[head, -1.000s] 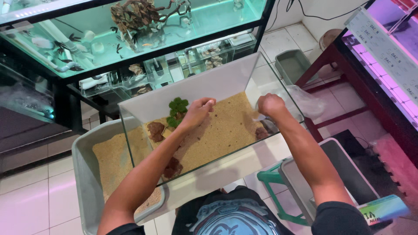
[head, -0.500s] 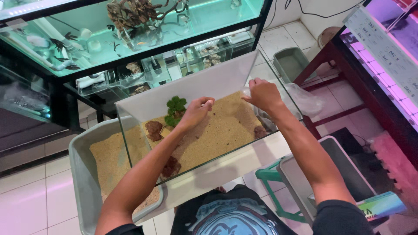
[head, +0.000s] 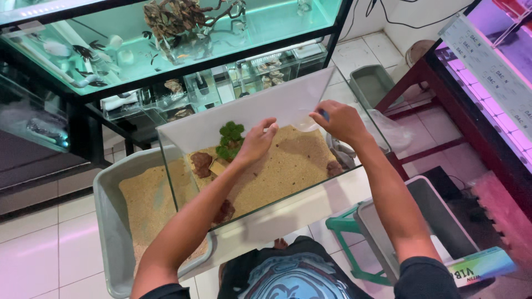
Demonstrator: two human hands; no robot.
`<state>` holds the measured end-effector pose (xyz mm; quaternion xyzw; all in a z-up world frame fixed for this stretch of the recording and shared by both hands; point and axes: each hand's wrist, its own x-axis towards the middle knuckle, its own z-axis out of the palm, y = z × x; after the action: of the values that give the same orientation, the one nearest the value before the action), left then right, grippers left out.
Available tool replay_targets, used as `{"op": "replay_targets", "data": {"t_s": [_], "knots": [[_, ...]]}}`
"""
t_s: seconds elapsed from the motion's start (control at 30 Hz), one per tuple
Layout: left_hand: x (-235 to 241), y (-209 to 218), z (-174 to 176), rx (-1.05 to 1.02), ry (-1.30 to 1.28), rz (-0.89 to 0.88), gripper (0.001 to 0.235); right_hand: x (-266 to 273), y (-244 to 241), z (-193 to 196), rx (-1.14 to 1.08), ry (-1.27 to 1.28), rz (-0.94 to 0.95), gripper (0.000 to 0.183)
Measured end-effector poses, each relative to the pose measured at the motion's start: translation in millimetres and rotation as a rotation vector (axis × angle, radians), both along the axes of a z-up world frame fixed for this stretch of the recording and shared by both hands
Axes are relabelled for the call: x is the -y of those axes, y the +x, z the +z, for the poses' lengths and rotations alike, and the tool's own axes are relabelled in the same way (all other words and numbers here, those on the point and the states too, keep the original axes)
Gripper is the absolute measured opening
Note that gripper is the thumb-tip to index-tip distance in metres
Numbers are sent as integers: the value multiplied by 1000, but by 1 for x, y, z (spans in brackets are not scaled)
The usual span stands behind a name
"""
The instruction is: The person prepares an aquarium by scooping sand from a bin and spreading it onto the floor of the tank.
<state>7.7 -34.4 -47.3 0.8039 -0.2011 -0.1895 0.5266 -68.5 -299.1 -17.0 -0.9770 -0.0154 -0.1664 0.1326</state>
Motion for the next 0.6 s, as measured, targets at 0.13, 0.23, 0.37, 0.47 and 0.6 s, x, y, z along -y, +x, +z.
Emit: {"op": "replay_targets", "data": {"t_s": [0.13,0.23,0.37,0.47,0.6], "knots": [[-3,-17,36,-60,-66,17,56,-18,-17,12,9,159,-18,33],[-2,-28,57,-139,-180,16,63,-43,-35,15,40,367,-61,30],[3,-24,51,-168,-504,-2,61,-87,-57,26,110,533,-84,43],[-5,-34,77,-156,-626,23,53,-120,-65,27,160,600,-89,44],[-14,-31,89,-382,-825,50,49,-165,-68,29,227,682,-86,48]]}}
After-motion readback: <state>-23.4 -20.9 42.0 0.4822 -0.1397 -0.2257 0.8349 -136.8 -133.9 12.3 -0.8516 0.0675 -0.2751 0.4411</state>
